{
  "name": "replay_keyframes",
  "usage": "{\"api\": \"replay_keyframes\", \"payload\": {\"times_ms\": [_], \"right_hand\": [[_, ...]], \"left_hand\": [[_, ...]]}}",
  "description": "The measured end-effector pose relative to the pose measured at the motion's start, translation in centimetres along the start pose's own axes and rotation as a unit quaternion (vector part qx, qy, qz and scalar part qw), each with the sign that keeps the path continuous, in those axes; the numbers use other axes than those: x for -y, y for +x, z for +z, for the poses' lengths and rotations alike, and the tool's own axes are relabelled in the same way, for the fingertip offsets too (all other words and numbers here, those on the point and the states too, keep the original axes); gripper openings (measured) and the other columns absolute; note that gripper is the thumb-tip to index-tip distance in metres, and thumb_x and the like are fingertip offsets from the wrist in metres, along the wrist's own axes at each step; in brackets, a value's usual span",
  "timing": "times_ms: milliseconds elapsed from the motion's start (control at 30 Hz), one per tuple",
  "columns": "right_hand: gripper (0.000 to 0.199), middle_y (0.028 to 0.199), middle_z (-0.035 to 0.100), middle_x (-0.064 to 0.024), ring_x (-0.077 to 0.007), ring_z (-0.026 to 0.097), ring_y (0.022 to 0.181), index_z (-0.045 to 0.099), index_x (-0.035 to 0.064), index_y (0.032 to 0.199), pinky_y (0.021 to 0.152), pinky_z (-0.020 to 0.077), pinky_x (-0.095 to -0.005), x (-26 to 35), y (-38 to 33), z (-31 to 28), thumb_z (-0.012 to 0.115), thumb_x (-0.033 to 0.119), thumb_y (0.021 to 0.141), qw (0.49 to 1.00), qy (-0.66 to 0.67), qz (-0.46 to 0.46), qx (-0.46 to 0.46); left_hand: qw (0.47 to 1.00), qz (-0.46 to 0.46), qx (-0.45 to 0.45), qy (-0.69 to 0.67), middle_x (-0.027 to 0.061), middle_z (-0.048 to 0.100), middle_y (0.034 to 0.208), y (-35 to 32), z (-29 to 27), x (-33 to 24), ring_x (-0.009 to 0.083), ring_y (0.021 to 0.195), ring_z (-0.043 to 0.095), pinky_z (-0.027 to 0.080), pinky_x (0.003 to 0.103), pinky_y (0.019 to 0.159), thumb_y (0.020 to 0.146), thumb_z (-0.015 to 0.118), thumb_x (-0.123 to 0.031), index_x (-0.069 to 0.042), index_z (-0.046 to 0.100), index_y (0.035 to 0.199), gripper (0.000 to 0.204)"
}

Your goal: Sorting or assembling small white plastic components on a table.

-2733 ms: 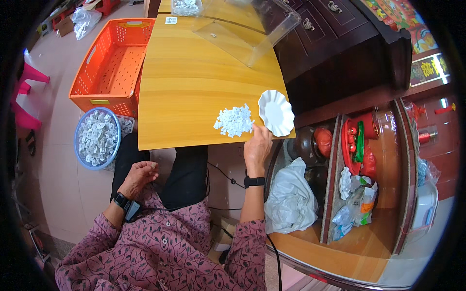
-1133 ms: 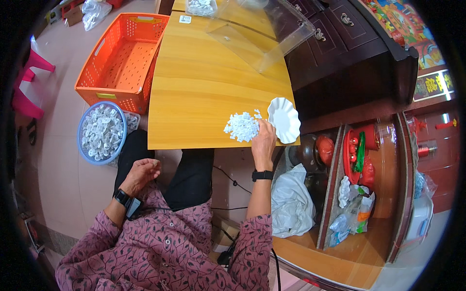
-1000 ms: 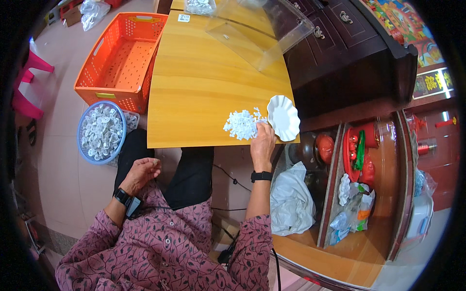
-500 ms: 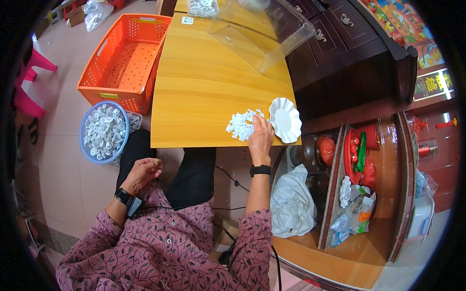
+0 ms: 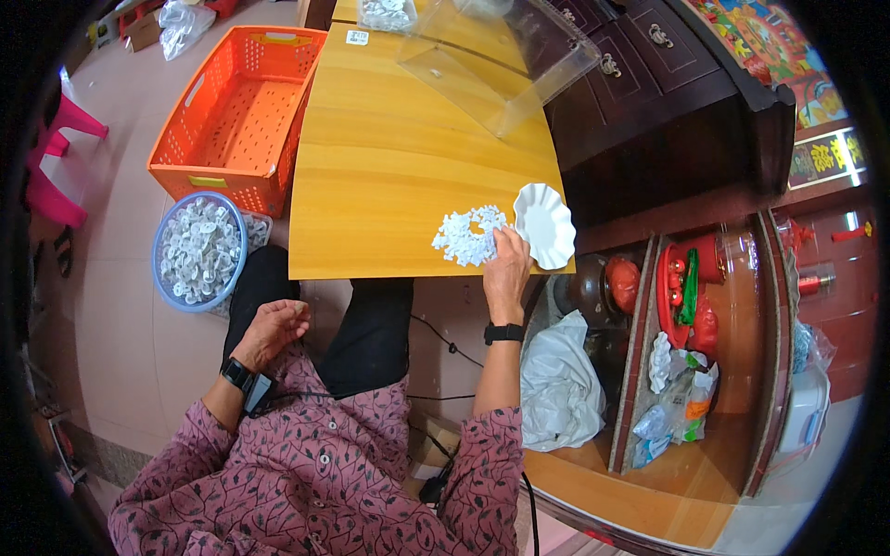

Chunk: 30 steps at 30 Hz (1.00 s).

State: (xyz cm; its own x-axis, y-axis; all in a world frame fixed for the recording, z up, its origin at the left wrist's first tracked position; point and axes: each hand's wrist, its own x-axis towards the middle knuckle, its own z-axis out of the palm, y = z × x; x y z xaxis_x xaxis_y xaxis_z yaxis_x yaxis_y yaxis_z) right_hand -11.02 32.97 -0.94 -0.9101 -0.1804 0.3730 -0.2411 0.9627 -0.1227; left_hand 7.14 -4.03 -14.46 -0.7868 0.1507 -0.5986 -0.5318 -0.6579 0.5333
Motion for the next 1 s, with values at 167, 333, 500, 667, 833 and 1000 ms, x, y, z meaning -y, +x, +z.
{"api": "replay_keyframes", "payload": {"times_ms": [167, 333, 500, 667, 833, 1000], "right_hand": [[0.038, 0.125, 0.064, -0.012, -0.0326, 0.055, 0.117, 0.068, 0.0031, 0.115, 0.1, 0.042, -0.0445, -0.2, -1.9, -0.2, 0.054, -0.007, 0.081, 0.999, -0.042, -0.011, 0.012], [0.04, 0.125, 0.064, -0.0106, -0.0314, 0.055, 0.118, 0.069, 0.0037, 0.116, 0.1, 0.042, -0.0445, 0.8, -2.4, -0.6, 0.055, -0.007, 0.08, 0.999, -0.03, -0.016, -0.025], [0.039, 0.124, 0.065, -0.0103, -0.0322, 0.056, 0.116, 0.069, 0.0044, 0.116, 0.101, 0.0418, -0.0436, 3.0, -3.2, -0.4, 0.053, -0.007, 0.082, 0.999, -0.021, -0.043, -0.018], [0.045, 0.128, 0.063, -0.0096, -0.0305, 0.054, 0.118, 0.066, 0.0047, 0.121, 0.102, 0.0389, -0.0463, 2.6, -3.7, -0.3, 0.054, -0.008, 0.08, 0.999, -0.041, -0.012, -0.022], [0.044, 0.13, 0.061, -0.0104, -0.0305, 0.053, 0.117, 0.066, 0.0032, 0.121, 0.1, 0.0393, -0.0451, 5.7, -3.1, -0.7, 0.056, -0.007, 0.08, 0.998, -0.027, -0.062, -0.004], [0.046, 0.124, 0.063, -0.0123, -0.0328, 0.055, 0.112, 0.067, 0.0033, 0.12, 0.098, 0.0411, -0.0441, 7.5, -4.0, 0.3, 0.054, -0.009, 0.077, 0.998, -0.03, -0.056, -0.013]], "left_hand": [[1.0, -0.005, 0.003, 0.006, 0.0084, 0.07, 0.093, -0.2, 0.3, -0.1, 0.0161, 0.077, 0.067, 0.057, 0.026, 0.069, 0.099, 0.061, -0.013, 0.001, 0.067, 0.104, 0.016], [1.0, -0.002, -0.001, 0.01, 0.0081, 0.07, 0.093, -0.2, 0.2, 0.0, 0.0159, 0.077, 0.067, 0.057, 0.027, 0.069, 0.099, 0.062, -0.014, 0.0, 0.067, 0.104, 0.016], [1.0, -0.003, -0.002, 0.01, 0.0085, 0.07, 0.093, -0.1, -0.1, 0.2, 0.0163, 0.077, 0.067, 0.057, 0.027, 0.069, 0.099, 0.063, -0.013, 0.0, 0.067, 0.104, 0.015], [1.0, 0.002, 0.011, 0.007, 0.009, 0.07, 0.094, -0.2, -0.3, 0.4, 0.0173, 0.077, 0.067, 0.057, 0.028, 0.069, 0.098, 0.062, -0.011, 0.001, 0.067, 0.104, 0.014], [1.0, 0.003, 0.004, 0.014, 0.0091, 0.069, 0.094, -0.2, -0.3, 0.4, 0.0175, 0.077, 0.067, 0.056, 0.028, 0.069, 0.099, 0.061, -0.011, 0.002, 0.066, 0.104, 0.015], [1.0, 0.006, 0.017, 0.002, 0.0091, 0.069, 0.094, -0.3, -0.3, 0.4, 0.0171, 0.076, 0.066, 0.055, 0.027, 0.069, 0.099, 0.061, -0.011, 0.002, 0.066, 0.103, 0.014]]}}
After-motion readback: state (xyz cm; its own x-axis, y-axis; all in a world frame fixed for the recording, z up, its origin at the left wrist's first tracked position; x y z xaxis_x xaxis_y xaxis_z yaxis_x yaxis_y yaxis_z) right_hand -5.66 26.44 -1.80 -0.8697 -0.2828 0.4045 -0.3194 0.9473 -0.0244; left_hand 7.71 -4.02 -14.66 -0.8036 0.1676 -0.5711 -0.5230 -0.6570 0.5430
